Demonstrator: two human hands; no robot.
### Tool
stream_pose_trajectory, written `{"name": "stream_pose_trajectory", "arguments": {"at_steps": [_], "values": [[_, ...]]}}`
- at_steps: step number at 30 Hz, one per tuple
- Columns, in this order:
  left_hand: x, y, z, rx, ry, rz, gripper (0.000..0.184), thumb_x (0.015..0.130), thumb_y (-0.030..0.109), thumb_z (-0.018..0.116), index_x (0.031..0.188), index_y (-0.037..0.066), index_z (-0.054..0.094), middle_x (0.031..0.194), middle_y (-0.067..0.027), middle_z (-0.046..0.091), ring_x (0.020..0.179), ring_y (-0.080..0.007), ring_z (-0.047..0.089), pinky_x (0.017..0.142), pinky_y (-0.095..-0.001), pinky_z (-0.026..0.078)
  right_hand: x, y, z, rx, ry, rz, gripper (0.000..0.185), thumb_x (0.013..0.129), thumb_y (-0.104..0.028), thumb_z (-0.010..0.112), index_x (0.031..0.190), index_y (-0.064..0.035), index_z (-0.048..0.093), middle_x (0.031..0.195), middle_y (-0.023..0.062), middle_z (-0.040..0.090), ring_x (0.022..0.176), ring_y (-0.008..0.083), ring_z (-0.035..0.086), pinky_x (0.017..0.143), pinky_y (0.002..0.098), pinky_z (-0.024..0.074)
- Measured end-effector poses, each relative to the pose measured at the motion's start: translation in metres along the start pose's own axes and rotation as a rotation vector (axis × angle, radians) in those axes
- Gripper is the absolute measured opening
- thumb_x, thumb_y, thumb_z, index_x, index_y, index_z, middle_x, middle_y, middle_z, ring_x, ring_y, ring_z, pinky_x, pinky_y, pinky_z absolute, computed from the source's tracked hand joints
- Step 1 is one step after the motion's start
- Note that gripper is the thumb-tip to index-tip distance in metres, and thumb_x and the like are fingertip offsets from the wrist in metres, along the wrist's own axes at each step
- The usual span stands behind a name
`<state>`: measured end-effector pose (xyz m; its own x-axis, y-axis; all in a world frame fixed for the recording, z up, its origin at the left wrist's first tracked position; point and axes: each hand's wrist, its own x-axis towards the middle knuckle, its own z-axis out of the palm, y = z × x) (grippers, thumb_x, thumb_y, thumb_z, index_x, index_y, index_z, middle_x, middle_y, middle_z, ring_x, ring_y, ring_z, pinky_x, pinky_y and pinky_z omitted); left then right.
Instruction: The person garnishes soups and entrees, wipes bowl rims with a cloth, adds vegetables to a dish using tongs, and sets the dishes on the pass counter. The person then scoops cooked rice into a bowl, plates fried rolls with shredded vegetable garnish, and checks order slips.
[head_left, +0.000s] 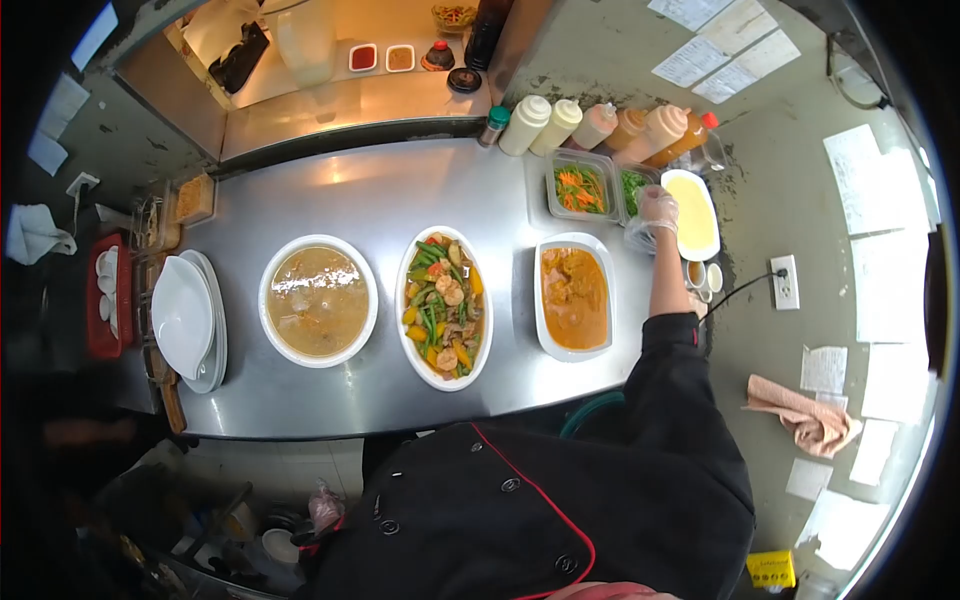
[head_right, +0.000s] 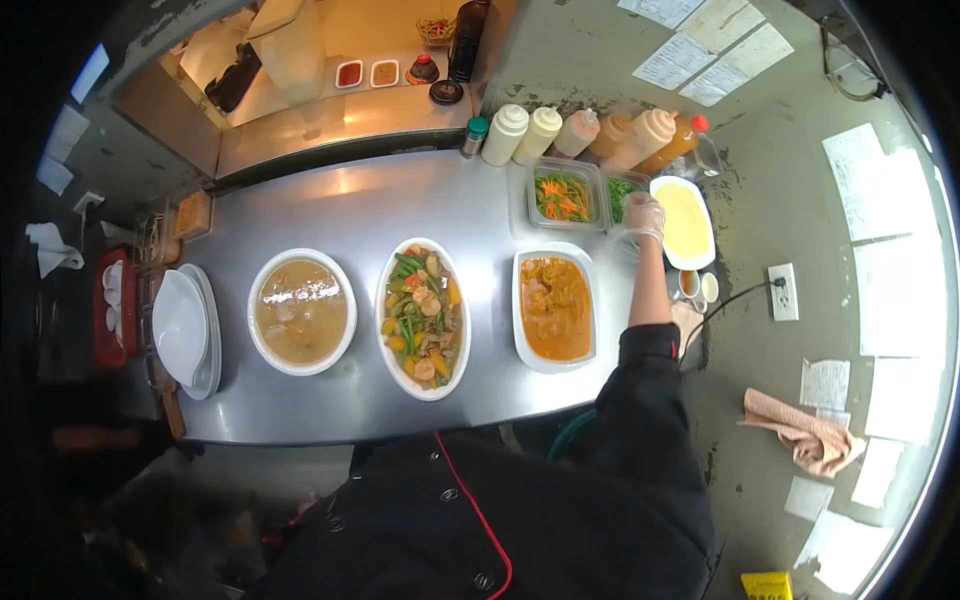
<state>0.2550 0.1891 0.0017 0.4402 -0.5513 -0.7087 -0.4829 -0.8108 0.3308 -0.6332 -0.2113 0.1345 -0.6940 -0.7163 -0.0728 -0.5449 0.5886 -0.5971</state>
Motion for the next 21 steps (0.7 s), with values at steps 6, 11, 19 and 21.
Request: {"name": "stream_pose_trajectory", "arguments": {"at_steps": [6,11,19,21], "values": [[-0.039,0.029,-0.007,0.107,0.054,-0.054,0.045,0.096,0.034,0.038,0.072,0.003,0.062,0.064,-0.011,0.059,0.061,-0.0243,0.056,0.06,-0.0368,0.042,0.014,0.003,0.008,-0.535,-0.187,-0.138,0.044,0.071,-0.015,0.065,0.115,-0.0142,0.063,0.106,0.0184,0.064,0.101,0.0307,0.061,0.089,0.037,0.0471],[-0.056,0.05,-0.01,0.151,0.057,-0.088,0.045,0.096,0.032,0.038,0.074,0.002,0.064,0.066,-0.0138,0.061,0.066,-0.0276,0.059,0.064,-0.0389,0.043,0.037,0.041,0.034,-0.491,0.043,-0.127,0.031,0.071,-0.014,0.064,0.102,-0.0154,0.068,0.097,0.0171,0.066,0.092,0.0327,0.062,0.083,0.038,0.0487],[-0.057,0.068,0.0,0.238,0.052,-0.061,0.046,0.095,0.033,0.038,0.074,0.001,0.064,0.068,-0.0145,0.062,0.067,-0.0297,0.059,0.064,-0.0393,0.044,-0.006,0.009,0.031,0.223,0.397,0.026,0.016,0.079,-0.012,0.063,0.091,-0.0036,0.07,0.096,0.0122,0.068,0.084,0.0262,0.066,0.077,0.0354,0.0501],[-0.054,0.072,0.0,0.257,0.065,-0.04,0.047,0.095,0.034,0.038,0.074,0.001,0.064,0.068,-0.0146,0.062,0.068,-0.0301,0.059,0.064,-0.0393,0.044,0.016,0.034,0.048,1.079,0.312,0.341,0.031,0.089,-0.006,0.053,0.119,0.001,0.051,0.124,0.0142,0.054,0.104,0.024,0.058,0.089,0.0366,0.0482]]}}
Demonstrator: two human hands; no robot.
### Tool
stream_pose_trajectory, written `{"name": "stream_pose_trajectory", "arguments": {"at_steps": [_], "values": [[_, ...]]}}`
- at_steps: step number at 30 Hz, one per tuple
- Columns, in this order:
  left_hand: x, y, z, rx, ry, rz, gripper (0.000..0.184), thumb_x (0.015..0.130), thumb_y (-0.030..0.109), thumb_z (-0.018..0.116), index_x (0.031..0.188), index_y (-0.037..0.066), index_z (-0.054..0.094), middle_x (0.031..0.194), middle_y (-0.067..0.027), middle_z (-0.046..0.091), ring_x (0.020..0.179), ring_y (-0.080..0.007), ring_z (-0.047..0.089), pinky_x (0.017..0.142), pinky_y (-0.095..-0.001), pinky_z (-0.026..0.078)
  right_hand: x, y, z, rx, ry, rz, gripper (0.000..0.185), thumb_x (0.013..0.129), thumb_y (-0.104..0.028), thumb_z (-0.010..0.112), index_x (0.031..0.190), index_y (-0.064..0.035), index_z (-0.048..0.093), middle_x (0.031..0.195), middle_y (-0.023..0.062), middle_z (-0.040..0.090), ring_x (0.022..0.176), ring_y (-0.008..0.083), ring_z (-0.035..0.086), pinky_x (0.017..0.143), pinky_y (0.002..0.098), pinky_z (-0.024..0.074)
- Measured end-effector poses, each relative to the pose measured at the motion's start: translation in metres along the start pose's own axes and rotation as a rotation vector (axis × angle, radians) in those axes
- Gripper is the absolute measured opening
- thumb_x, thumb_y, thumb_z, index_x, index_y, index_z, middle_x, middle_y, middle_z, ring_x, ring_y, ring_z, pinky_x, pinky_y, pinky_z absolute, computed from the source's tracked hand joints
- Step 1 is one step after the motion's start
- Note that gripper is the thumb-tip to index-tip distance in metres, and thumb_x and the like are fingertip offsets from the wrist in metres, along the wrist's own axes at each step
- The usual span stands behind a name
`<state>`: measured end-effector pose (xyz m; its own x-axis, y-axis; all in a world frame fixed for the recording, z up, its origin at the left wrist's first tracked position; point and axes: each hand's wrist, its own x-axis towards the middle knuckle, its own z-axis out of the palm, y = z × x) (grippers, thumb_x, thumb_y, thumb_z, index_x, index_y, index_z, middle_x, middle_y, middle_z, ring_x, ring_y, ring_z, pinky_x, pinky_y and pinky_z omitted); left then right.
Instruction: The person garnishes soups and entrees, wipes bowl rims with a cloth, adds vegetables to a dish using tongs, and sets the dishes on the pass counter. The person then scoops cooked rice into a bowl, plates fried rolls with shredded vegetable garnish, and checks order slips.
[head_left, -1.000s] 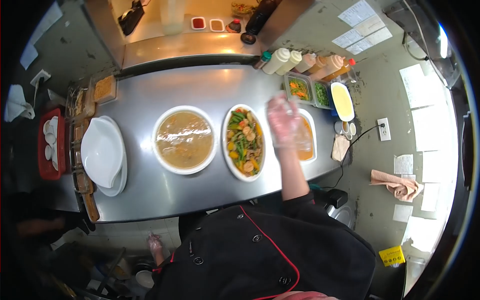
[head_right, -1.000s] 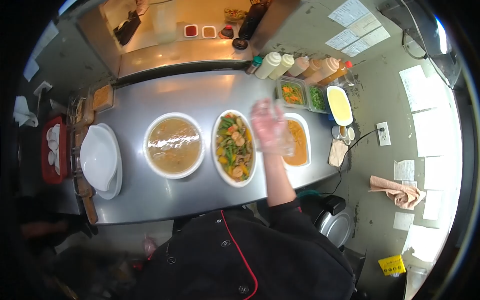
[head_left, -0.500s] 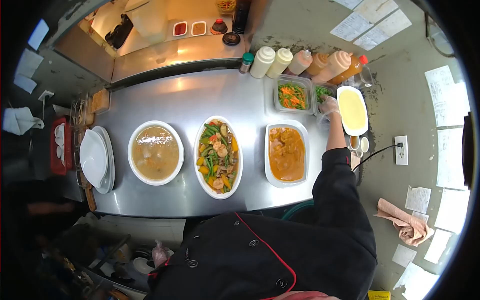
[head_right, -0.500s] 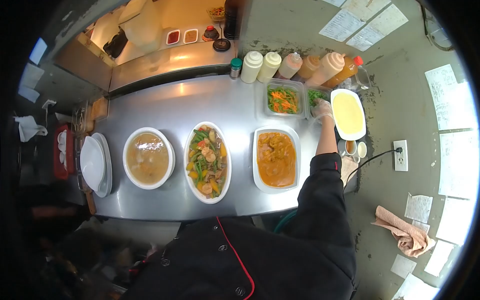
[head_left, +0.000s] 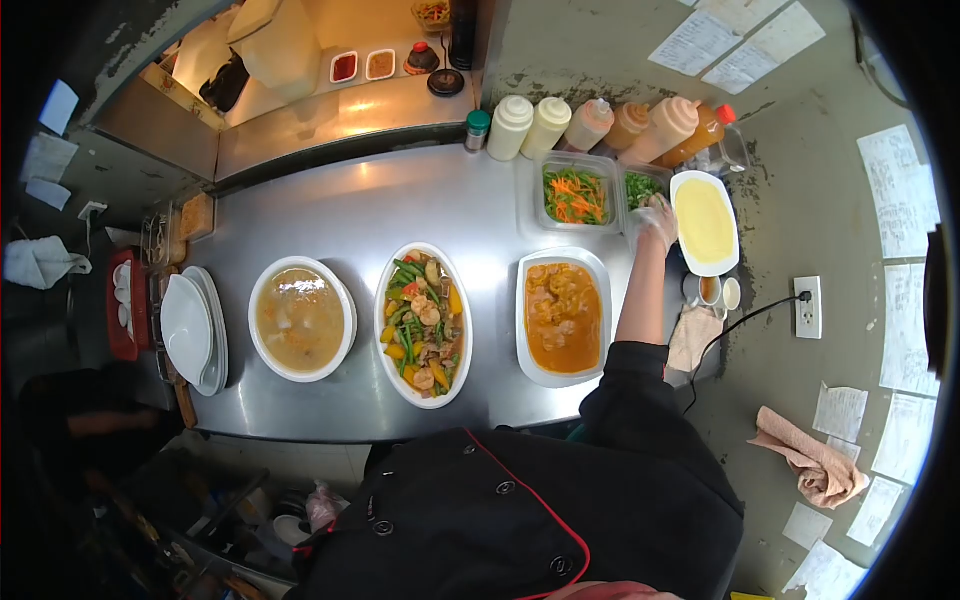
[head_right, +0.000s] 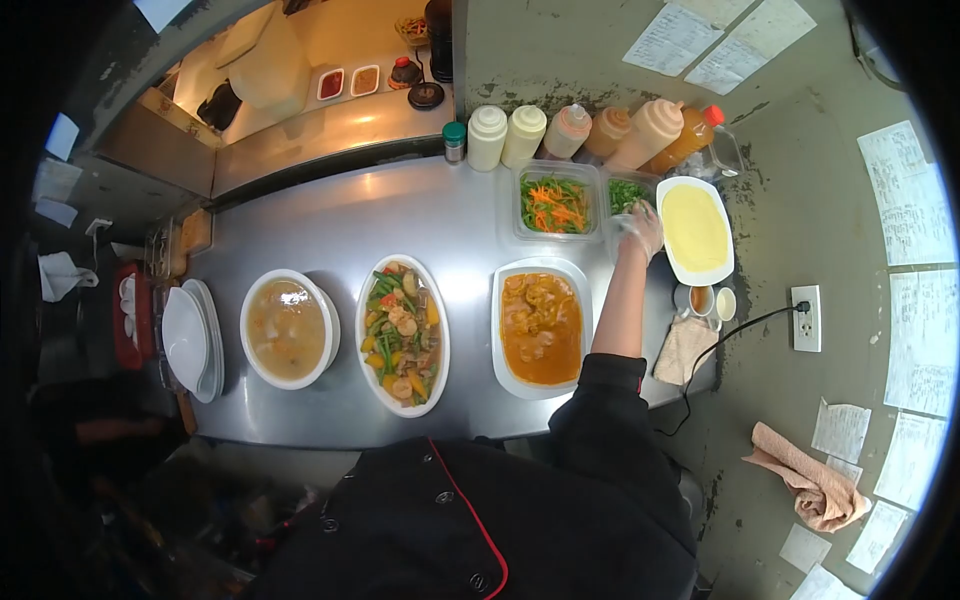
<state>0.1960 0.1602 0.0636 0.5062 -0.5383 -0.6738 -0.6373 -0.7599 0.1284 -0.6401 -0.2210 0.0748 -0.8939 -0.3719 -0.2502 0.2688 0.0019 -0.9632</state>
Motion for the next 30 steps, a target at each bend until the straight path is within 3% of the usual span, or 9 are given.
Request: {"name": "stream_pose_trajectory", "arguments": {"at_steps": [2,10,15,17,20,24,26,27,30], "values": [[0.002,0.003,0.0,0.047,0.043,0.033,0.047,0.095,0.034,0.038,0.074,0.001,0.064,0.069,-0.0147,0.062,0.068,-0.0305,0.059,0.064,-0.0393,0.044,0.004,0.001,-0.002,0.591,0.06,0.181,0.042,0.092,-0.001,0.047,0.133,0.0008,0.037,0.135,0.0153,0.043,0.114,0.0241,0.051,0.093,0.0383,0.0471],[-0.016,0.046,-0.021,0.033,-0.056,0.103,0.036,0.094,0.028,0.041,0.082,0.003,0.063,0.072,-0.0129,0.063,0.062,-0.027,0.059,0.06,-0.0403,0.046,-0.051,-0.052,0.005,0.579,-0.092,0.054,0.036,0.083,0.004,0.06,0.118,-0.0001,0.049,0.113,0.0119,0.053,0.099,0.0211,0.055,0.089,0.0367,0.0515],[0.044,-0.025,0.019,0.402,0.0,0.269,0.031,0.094,0.029,0.041,0.087,0.011,0.065,0.076,-0.0112,0.065,0.064,-0.0237,0.061,0.062,-0.0383,0.049,-0.106,-0.081,0.038,0.476,-0.609,0.084,0.034,0.082,-0.003,0.065,0.112,0.0033,0.051,0.109,0.0131,0.056,0.101,0.0226,0.055,0.093,0.0328,0.0492],[0.058,-0.041,0.03,0.204,0.027,0.155,0.044,0.096,0.037,0.038,0.079,0.008,0.066,0.072,-0.01,0.065,0.064,-0.0224,0.062,0.062,-0.038,0.049,-0.154,-0.088,0.061,0.479,-0.924,0.113,0.033,0.084,-0.005,0.063,0.113,0.004,0.049,0.11,0.0141,0.055,0.107,0.0225,0.053,0.099,0.0325,0.045],[0.038,-0.036,0.02,-0.285,0.018,0.117,0.052,0.096,0.043,0.037,0.074,0.006,0.066,0.066,-0.0097,0.063,0.062,-0.0224,0.061,0.061,-0.0379,0.048,-0.279,-0.1,0.11,0.322,-0.917,0.259,0.031,0.086,-0.005,0.06,0.113,0.0038,0.048,0.108,0.0117,0.055,0.105,0.0213,0.054,0.1,0.0296,0.043],[0.025,-0.059,0.033,-0.563,0.136,0.026,0.05,0.095,0.043,0.04,0.071,0.007,0.064,0.059,-0.0067,0.057,0.056,-0.0199,0.056,0.056,-0.0353,0.044,-0.39,-0.049,0.16,0.038,-1.202,0.328,0.031,0.086,-0.005,0.06,0.115,0.0016,0.051,0.099,0.0101,0.059,0.096,0.0172,0.056,0.089,0.0267,0.047],[0.068,-0.128,0.078,-1.083,-0.073,0.018,0.049,0.095,0.044,0.041,0.07,0.007,0.063,0.058,-0.0061,0.056,0.055,-0.0186,0.054,0.054,-0.0344,0.043,-0.453,-0.036,0.179,-0.164,-1.192,0.388,0.021,0.085,-0.003,0.06,0.106,-0.0001,0.059,0.096,0.0094,0.061,0.089,0.0185,0.06,0.079,0.0273,0.0504],[0.087,-0.16,0.098,-1.322,-0.176,-0.026,0.049,0.094,0.044,0.042,0.07,0.007,0.062,0.058,-0.0058,0.055,0.054,-0.0179,0.053,0.053,-0.0339,0.043,-0.463,-0.015,0.187,-0.273,-1.317,0.207,0.017,0.083,-0.005,0.062,0.1,-0.0023,0.063,0.093,0.0092,0.064,0.084,0.0186,0.061,0.075,0.0284,0.051],[0.063,-0.182,0.1,-1.076,-0.199,-0.314,0.044,0.093,0.04,0.047,0.067,0.006,0.06,0.059,-0.0073,0.055,0.053,-0.0176,0.052,0.051,-0.0337,0.041,-0.491,0.027,0.202,-0.715,-1.496,-0.356,0.015,0.076,-0.011,0.066,0.09,-0.0089,0.07,0.087,0.0093,0.068,0.077,0.0204,0.064,0.072,0.0312,0.0512]]}}
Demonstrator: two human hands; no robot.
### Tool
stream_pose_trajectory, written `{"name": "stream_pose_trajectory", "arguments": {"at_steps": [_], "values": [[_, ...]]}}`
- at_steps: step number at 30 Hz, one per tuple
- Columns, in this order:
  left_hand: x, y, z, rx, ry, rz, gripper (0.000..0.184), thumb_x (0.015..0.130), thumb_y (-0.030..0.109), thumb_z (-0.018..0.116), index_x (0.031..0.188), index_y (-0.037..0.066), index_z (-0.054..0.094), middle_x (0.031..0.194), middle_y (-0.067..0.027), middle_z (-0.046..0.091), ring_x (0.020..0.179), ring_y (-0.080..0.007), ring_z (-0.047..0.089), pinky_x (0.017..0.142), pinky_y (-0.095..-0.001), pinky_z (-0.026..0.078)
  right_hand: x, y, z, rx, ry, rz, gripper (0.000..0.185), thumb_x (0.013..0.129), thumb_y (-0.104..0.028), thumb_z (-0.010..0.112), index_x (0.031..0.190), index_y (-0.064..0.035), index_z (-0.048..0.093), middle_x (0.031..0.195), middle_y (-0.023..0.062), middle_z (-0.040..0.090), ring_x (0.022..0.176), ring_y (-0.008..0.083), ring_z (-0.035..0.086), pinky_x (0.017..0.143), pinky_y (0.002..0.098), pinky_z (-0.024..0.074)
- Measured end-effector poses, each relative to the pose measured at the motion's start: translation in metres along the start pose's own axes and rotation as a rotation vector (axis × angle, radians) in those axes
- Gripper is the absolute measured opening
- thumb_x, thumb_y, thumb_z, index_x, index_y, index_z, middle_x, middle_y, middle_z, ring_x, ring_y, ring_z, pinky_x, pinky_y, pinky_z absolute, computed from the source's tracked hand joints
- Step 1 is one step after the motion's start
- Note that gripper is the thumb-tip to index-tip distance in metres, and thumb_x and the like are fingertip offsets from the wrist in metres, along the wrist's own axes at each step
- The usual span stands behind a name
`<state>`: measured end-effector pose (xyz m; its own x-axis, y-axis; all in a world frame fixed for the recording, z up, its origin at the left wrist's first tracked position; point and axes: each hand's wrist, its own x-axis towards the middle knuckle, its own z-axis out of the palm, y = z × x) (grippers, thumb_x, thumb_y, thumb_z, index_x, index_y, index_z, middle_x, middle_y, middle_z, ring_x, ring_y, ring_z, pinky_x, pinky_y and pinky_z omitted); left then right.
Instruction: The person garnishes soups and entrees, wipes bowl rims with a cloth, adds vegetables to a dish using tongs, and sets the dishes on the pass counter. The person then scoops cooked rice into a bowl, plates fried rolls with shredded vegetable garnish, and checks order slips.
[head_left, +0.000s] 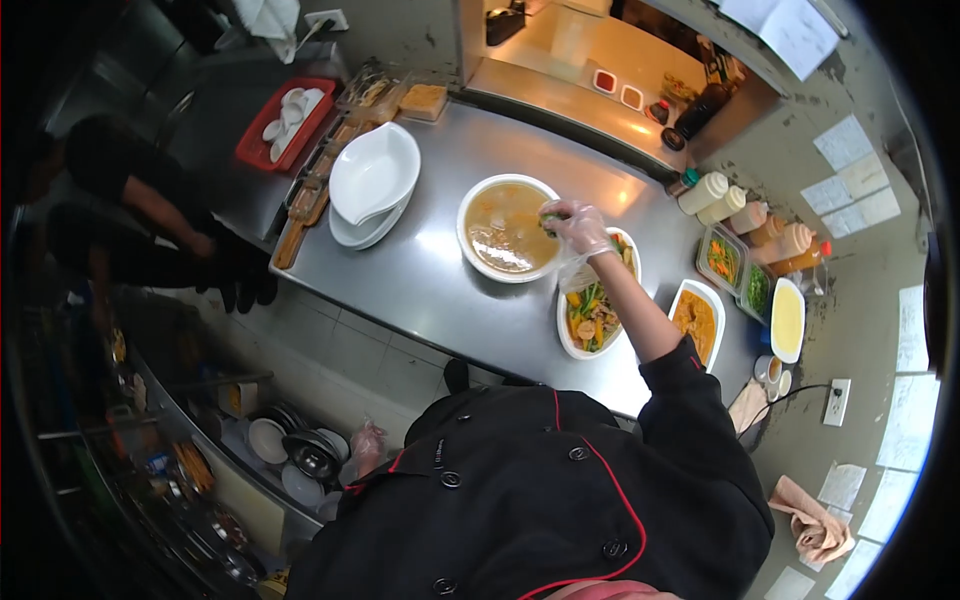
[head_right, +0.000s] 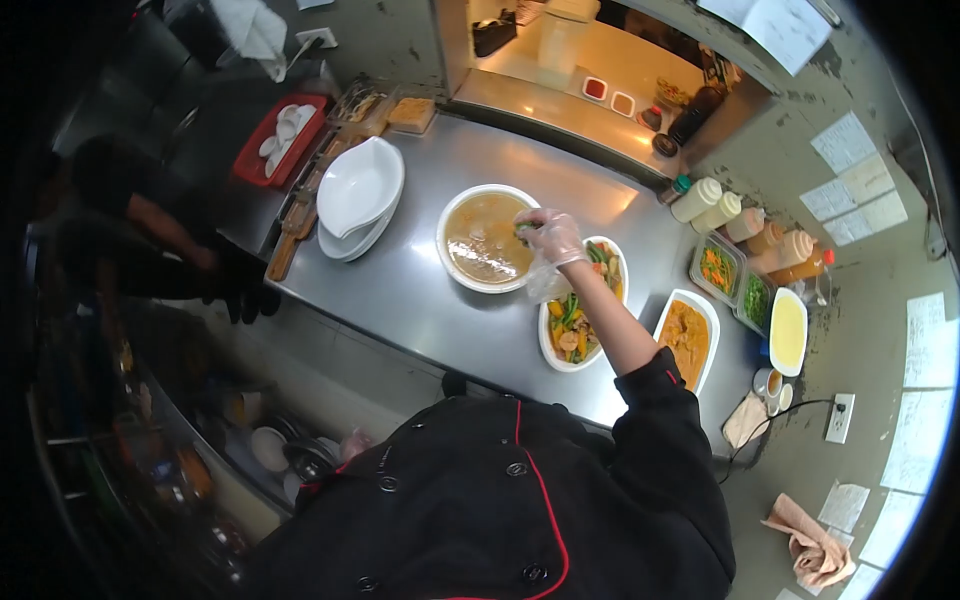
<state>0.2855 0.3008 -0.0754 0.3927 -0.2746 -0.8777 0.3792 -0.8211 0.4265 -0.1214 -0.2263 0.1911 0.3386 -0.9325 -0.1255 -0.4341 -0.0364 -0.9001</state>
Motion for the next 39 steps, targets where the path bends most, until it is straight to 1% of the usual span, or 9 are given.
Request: {"name": "stream_pose_trajectory", "arguments": {"at_steps": [4,7,14,21,24,27,34,38,39], "values": [[-0.021,-0.041,0.004,0.141,0.146,-0.002,0.044,0.094,0.038,0.046,0.066,0.006,0.06,0.057,-0.0061,0.055,0.052,-0.0185,0.052,0.05,-0.0341,0.04,0.016,-0.021,0.039,-0.616,-0.158,-0.177,0.021,0.072,-0.018,0.068,0.092,-0.0128,0.071,0.083,0.0098,0.068,0.078,0.021,0.065,0.076,0.0323,0.0506],[0.008,-0.075,-0.011,-0.047,-0.06,-0.169,0.047,0.095,0.04,0.042,0.066,0.007,0.061,0.056,-0.0054,0.056,0.052,-0.0199,0.053,0.05,-0.0348,0.041,0.041,-0.016,0.061,-0.645,-0.13,-0.251,0.018,0.073,-0.02,0.064,0.089,-0.0162,0.072,0.087,0.0109,0.068,0.082,0.0262,0.065,0.077,0.0341,0.0502],[0.042,-0.109,-0.003,-0.075,0.085,-0.171,0.05,0.095,0.04,0.041,0.065,0.006,0.063,0.055,-0.0064,0.057,0.053,-0.02,0.055,0.052,-0.0355,0.043,0.088,0.014,0.042,-0.797,0.053,-0.166,0.013,0.071,-0.013,0.061,0.079,-0.0097,0.071,0.082,0.017,0.067,0.078,0.0302,0.066,0.074,0.037,0.0522],[0.035,-0.135,0.012,-0.501,0.12,0.355,0.042,0.095,0.037,0.042,0.074,0.005,0.061,0.061,-0.0078,0.057,0.056,-0.0196,0.054,0.056,-0.0288,0.046,0.045,-0.026,0.046,-0.955,-0.121,-0.042,0.016,0.071,-0.015,0.059,0.078,-0.0097,0.072,0.079,0.0164,0.067,0.077,0.0303,0.066,0.076,0.0372,0.0511],[0.034,-0.107,-0.024,-0.804,-0.438,-0.048,0.035,0.094,0.034,0.045,0.078,0.006,0.059,0.063,-0.0066,0.056,0.056,-0.0184,0.053,0.054,-0.0273,0.046,0.066,-0.012,0.048,-0.846,-0.086,-0.084,0.023,0.075,-0.02,0.059,0.092,-0.0098,0.071,0.087,0.016,0.068,0.084,0.0305,0.065,0.079,0.0366,0.0497],[0.05,-0.087,-0.024,-0.935,-0.35,-0.027,0.033,0.094,0.033,0.048,0.075,0.007,0.057,0.061,-0.0051,0.054,0.053,-0.0163,0.052,0.049,-0.0283,0.044,0.064,-0.038,0.039,-0.731,-0.124,-0.129,0.035,0.081,-0.028,0.058,0.111,-0.0106,0.064,0.096,0.0155,0.067,0.091,0.0302,0.064,0.083,0.0368,0.0476],[0.034,0.019,-0.024,-0.03,0.014,0.388,0.037,0.094,0.038,0.046,0.074,0.01,0.056,0.06,-0.0026,0.052,0.049,-0.0136,0.049,0.045,-0.0287,0.039,0.017,-0.079,0.002,-0.545,0.092,-0.033,0.039,0.087,-0.036,0.054,0.115,-0.0099,0.059,0.104,0.0172,0.064,0.102,0.0335,0.059,0.089,0.0408,0.0445],[0.074,0.048,-0.022,0.231,-0.082,0.567,0.038,0.094,0.04,0.046,0.077,0.009,0.058,0.062,-0.0034,0.055,0.052,-0.0139,0.051,0.047,-0.0302,0.042,0.008,-0.019,0.056,-0.555,0.663,-0.468,0.017,0.083,-0.015,0.058,0.097,-0.005,0.061,0.09,0.013,0.064,0.085,0.0255,0.062,0.075,0.0357,0.0502],[0.086,0.052,-0.025,0.227,-0.13,0.675,0.037,0.094,0.04,0.046,0.079,0.008,0.058,0.063,-0.0036,0.056,0.053,-0.0137,0.052,0.049,-0.0302,0.043,0.007,0.013,0.065,-0.737,0.252,-0.296,0.03,0.082,-0.019,0.059,0.109,-0.0049,0.057,0.106,0.0156,0.061,0.097,0.0269,0.059,0.084,0.0371,0.0478]]}}
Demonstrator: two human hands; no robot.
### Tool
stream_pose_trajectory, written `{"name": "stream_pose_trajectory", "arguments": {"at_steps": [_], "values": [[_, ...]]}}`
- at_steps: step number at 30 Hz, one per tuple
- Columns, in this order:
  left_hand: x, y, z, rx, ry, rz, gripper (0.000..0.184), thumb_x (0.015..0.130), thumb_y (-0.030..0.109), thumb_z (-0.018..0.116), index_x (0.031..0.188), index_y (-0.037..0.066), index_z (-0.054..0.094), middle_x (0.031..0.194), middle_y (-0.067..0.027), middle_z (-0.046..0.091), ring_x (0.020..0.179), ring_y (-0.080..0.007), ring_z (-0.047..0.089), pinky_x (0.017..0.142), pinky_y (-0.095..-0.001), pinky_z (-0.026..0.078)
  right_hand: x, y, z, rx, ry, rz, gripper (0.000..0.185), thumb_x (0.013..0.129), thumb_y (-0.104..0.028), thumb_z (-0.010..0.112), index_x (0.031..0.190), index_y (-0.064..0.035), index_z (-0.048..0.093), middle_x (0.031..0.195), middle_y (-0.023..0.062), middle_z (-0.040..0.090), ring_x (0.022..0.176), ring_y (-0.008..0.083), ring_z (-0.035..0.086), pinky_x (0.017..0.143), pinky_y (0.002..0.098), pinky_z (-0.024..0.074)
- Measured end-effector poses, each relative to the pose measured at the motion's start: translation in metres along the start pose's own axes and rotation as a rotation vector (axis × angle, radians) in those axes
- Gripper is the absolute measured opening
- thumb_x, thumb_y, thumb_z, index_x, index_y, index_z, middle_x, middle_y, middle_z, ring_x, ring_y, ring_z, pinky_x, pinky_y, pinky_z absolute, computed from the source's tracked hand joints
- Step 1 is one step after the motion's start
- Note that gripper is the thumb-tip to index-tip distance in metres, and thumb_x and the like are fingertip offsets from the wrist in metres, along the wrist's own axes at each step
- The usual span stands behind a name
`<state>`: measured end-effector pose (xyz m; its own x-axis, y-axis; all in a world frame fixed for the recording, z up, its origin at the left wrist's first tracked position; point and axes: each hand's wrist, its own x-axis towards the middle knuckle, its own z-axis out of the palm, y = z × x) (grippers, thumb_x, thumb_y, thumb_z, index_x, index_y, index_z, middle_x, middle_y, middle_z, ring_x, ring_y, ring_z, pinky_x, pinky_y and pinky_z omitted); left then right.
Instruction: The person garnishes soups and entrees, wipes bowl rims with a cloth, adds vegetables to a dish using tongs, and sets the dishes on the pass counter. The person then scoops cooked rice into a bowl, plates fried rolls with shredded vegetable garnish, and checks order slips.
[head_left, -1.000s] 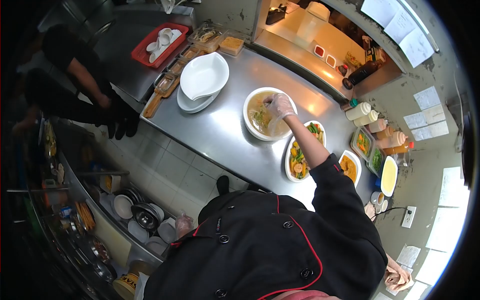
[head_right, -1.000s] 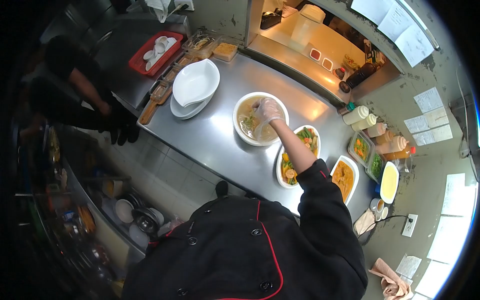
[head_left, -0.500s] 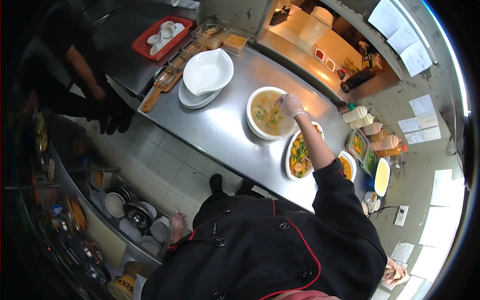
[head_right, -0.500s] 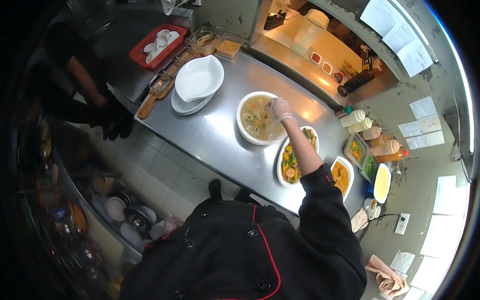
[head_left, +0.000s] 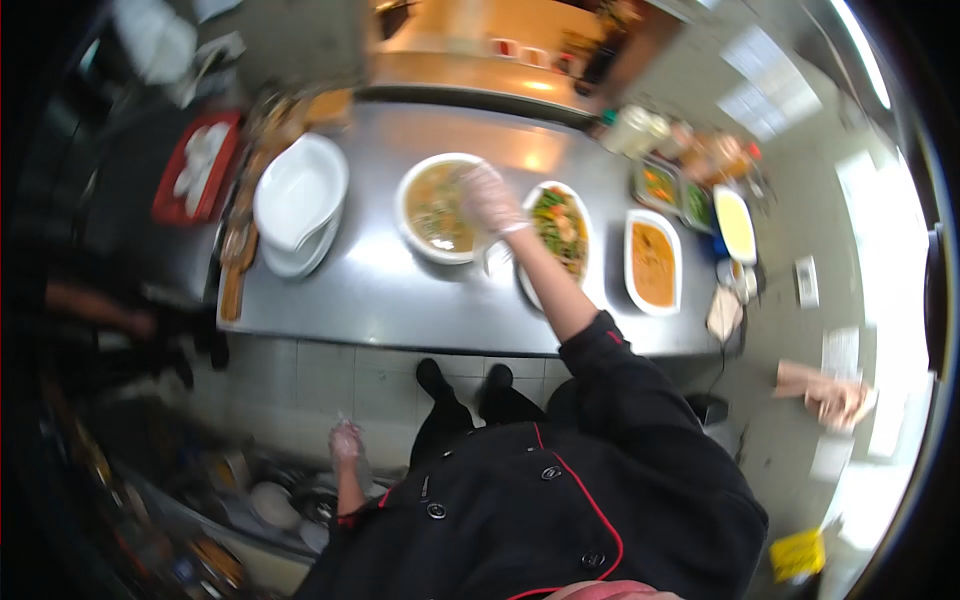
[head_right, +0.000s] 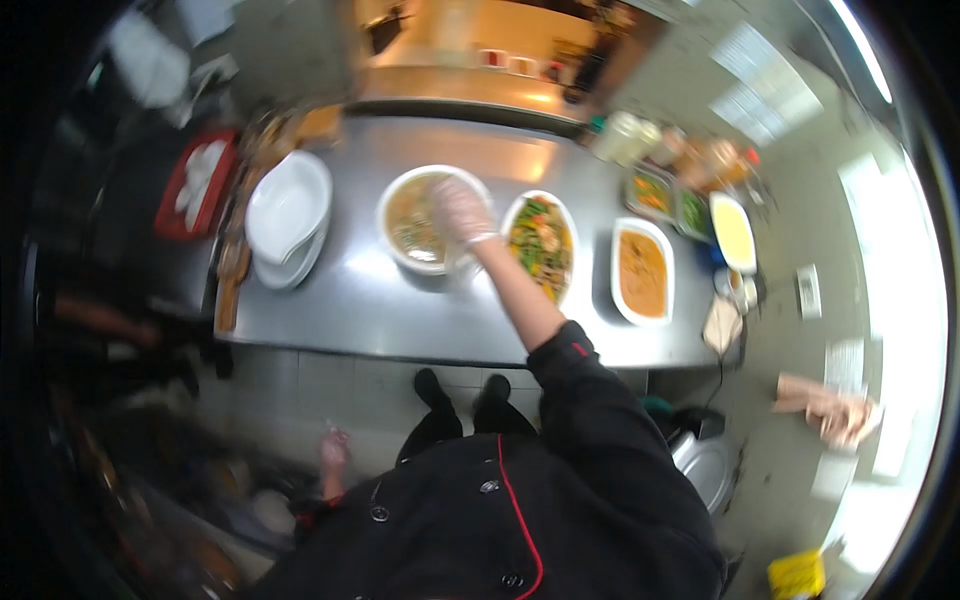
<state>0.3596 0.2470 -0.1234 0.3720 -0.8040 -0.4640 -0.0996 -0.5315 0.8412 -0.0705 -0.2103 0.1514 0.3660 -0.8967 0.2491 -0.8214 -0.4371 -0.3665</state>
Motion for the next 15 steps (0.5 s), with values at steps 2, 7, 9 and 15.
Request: {"name": "stream_pose_trajectory", "arguments": {"at_steps": [2,7,9,15], "values": [[0.003,0.041,0.013,-0.014,-0.05,-0.067,0.034,0.094,0.038,0.048,0.082,0.008,0.059,0.067,-0.0036,0.058,0.057,-0.0124,0.053,0.051,-0.0291,0.044,-0.017,-0.034,-0.013,-0.175,0.188,-0.174,0.058,0.078,-0.032,0.063,0.128,-0.0062,0.047,0.114,0.0192,0.056,0.107,0.0317,0.053,0.098,0.0389,0.0401],[-0.004,0.107,0.065,0.057,-0.265,-0.202,0.031,0.094,0.033,0.049,0.08,0.007,0.058,0.067,-0.0013,0.056,0.061,-0.0128,0.055,0.053,-0.0274,0.044,-0.08,-0.077,-0.064,-0.103,0.076,-0.026,0.069,0.076,-0.038,0.066,0.136,-0.018,0.039,0.137,0.0163,0.039,0.123,0.0357,0.041,0.099,0.0555,0.0327],[0.003,0.135,0.103,0.205,-0.415,-0.201,0.033,0.094,0.032,0.049,0.074,0.006,0.057,0.062,0.0005,0.054,0.056,-0.01,0.052,0.05,-0.0257,0.042,-0.13,-0.078,-0.089,0.117,0.116,0.057,0.071,0.075,-0.04,0.067,0.137,-0.0223,0.038,0.142,0.0147,0.032,0.129,0.0361,0.034,0.097,0.0651,0.0261],[-0.043,0.199,0.209,0.062,-0.64,0.0,0.033,0.094,0.03,0.05,0.072,0.007,0.056,0.06,0.0006,0.052,0.052,-0.0073,0.048,0.048,-0.0231,0.04,-0.398,0.03,-0.234,-0.249,1.152,0.816,0.047,0.077,-0.016,0.067,0.118,-0.0006,0.051,0.115,0.0158,0.055,0.102,0.0299,0.055,0.092,0.0392,0.0418]]}}
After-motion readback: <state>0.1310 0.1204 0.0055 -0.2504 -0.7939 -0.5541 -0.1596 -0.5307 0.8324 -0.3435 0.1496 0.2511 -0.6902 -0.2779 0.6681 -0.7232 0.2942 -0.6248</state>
